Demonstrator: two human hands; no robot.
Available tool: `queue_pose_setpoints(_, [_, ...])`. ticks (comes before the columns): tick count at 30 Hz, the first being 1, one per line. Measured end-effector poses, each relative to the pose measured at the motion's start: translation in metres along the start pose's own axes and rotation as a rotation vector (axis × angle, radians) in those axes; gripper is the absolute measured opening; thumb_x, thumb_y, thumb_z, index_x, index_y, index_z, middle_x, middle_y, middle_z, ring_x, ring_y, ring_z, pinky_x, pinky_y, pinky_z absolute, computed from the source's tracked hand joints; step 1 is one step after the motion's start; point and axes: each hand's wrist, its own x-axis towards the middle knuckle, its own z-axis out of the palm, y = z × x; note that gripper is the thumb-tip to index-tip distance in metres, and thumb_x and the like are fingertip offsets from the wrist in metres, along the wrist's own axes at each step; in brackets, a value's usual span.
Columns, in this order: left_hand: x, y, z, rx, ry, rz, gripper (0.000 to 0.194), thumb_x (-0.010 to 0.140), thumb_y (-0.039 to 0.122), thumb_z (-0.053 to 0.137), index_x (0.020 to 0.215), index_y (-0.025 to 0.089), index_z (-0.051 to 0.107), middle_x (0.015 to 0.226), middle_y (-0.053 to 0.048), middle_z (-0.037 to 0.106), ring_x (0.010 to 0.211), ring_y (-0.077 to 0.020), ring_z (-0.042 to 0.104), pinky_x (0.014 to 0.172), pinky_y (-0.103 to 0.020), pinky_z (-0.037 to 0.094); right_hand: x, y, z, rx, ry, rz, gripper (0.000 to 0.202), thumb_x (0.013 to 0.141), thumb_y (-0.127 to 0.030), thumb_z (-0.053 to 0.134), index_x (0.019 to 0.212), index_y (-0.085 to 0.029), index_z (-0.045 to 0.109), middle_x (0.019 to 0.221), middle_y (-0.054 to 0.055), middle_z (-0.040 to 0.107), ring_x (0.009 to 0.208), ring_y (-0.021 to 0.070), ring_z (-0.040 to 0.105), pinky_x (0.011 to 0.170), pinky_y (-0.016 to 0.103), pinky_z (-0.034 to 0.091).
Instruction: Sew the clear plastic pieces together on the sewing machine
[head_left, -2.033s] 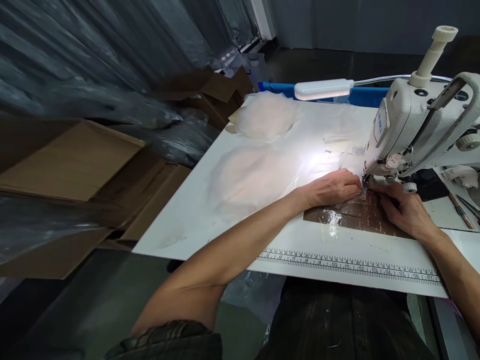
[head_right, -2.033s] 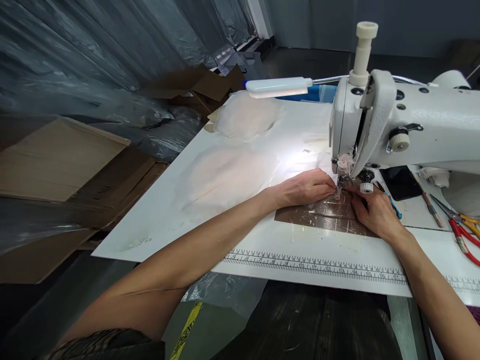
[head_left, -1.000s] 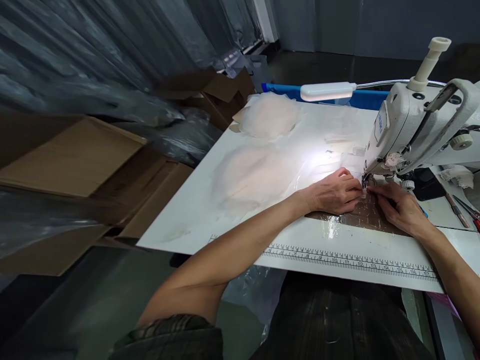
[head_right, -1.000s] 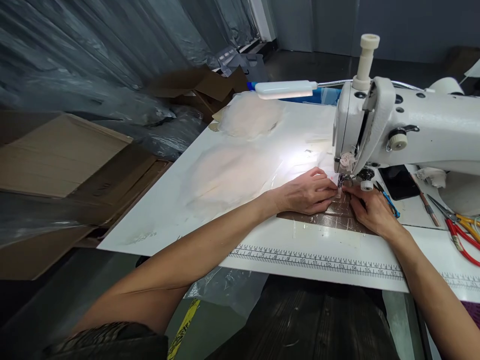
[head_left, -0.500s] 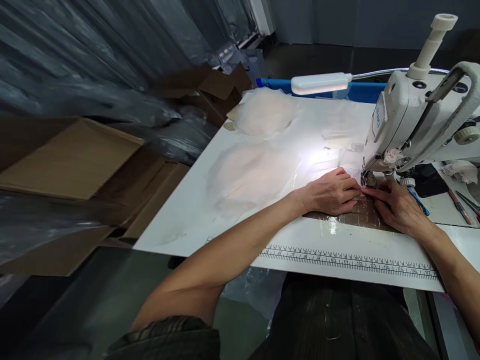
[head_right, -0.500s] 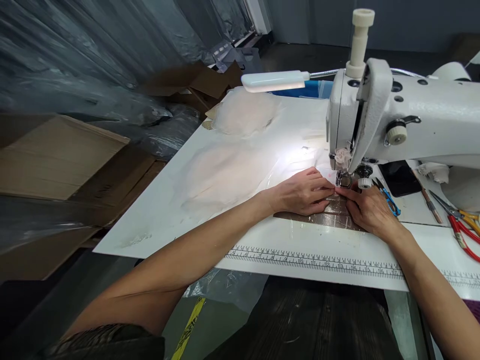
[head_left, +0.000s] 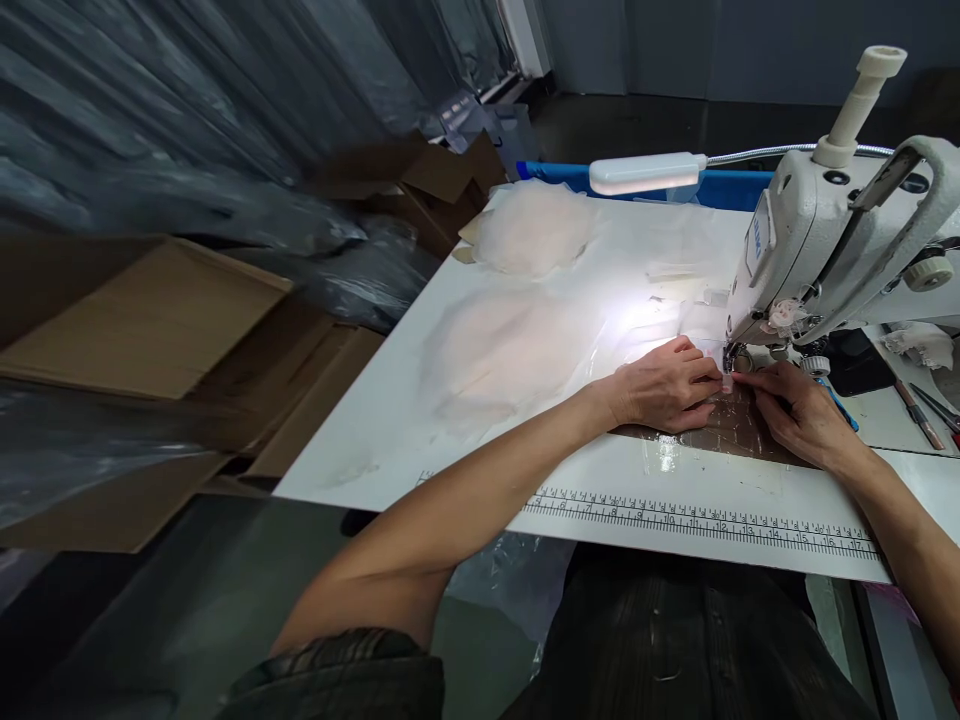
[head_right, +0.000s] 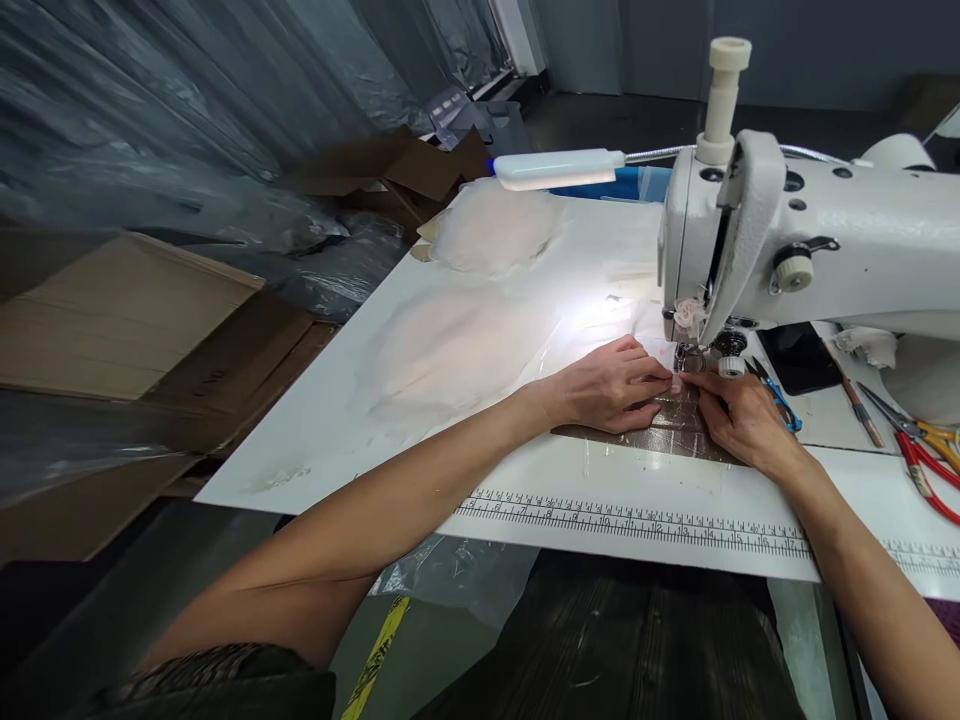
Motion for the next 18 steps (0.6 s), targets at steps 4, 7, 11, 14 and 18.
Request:
queue_pose_setpoints(4, [0.001, 0.000, 0.000, -0.003, -0.013, -0.006, 0.031, 0.096, 0.029, 0.042, 0.104, 0.016, 0.069, 0.105, -0.009, 0.070, 0.081, -0.0193, 0.061, 0.079, -0.036, 0.044, -0.001, 0.002, 0.002, -0.044, 0.003, -0.049, 0.040, 0.090, -0.021, 0.040, 0.111, -0.021, 0.074, 0.083, 0.008, 0.067, 0.077, 0.0214, 0.065, 0.070, 0.035, 0.053])
queue_pose_setpoints(7, [0.002, 0.001, 0.000, -0.007, -0.041, -0.030, 0.030, 0.095, 0.029, 0.043, 0.098, 0.016, 0.070, 0.105, -0.010, 0.069, 0.081, -0.0194, 0.060, 0.079, -0.037, 0.044, -0.001, 0.004, 0.003, -0.091, 0.019, -0.148, 0.039, 0.091, -0.020, 0.041, 0.111, -0.023, 0.074, 0.092, 0.009, 0.067, 0.080, 0.0206, 0.064, 0.073, 0.036, 0.053])
queue_pose_setpoints(11, [0.001, 0.002, 0.000, -0.028, -0.031, -0.043, 0.030, 0.094, 0.031, 0.043, 0.098, 0.015, 0.069, 0.107, -0.010, 0.069, 0.081, -0.0193, 0.059, 0.079, -0.037, 0.043, -0.003, 0.005, 0.005, -0.192, 0.056, -0.239, 0.039, 0.092, -0.020, 0.041, 0.114, -0.023, 0.074, 0.095, 0.010, 0.065, 0.080, 0.0212, 0.062, 0.071, 0.037, 0.053])
queue_pose_setpoints(14, [0.001, 0.003, -0.001, -0.019, -0.036, -0.048, 0.031, 0.095, 0.031, 0.043, 0.099, 0.015, 0.069, 0.108, -0.010, 0.068, 0.082, -0.0196, 0.059, 0.079, -0.037, 0.041, -0.005, 0.004, 0.007, -0.256, 0.059, -0.244, 0.039, 0.094, -0.021, 0.040, 0.115, -0.022, 0.073, 0.096, 0.011, 0.063, 0.080, 0.0219, 0.060, 0.070, 0.038, 0.052])
queue_pose_setpoints(18, [0.001, 0.004, -0.002, 0.011, -0.057, -0.051, 0.032, 0.096, 0.034, 0.043, 0.098, 0.015, 0.068, 0.106, -0.010, 0.068, 0.080, -0.0200, 0.058, 0.079, -0.037, 0.040, -0.007, 0.003, 0.011, -0.301, 0.048, -0.220, 0.038, 0.095, -0.022, 0.040, 0.116, -0.021, 0.071, 0.097, 0.011, 0.062, 0.081, 0.0223, 0.058, 0.072, 0.039, 0.051])
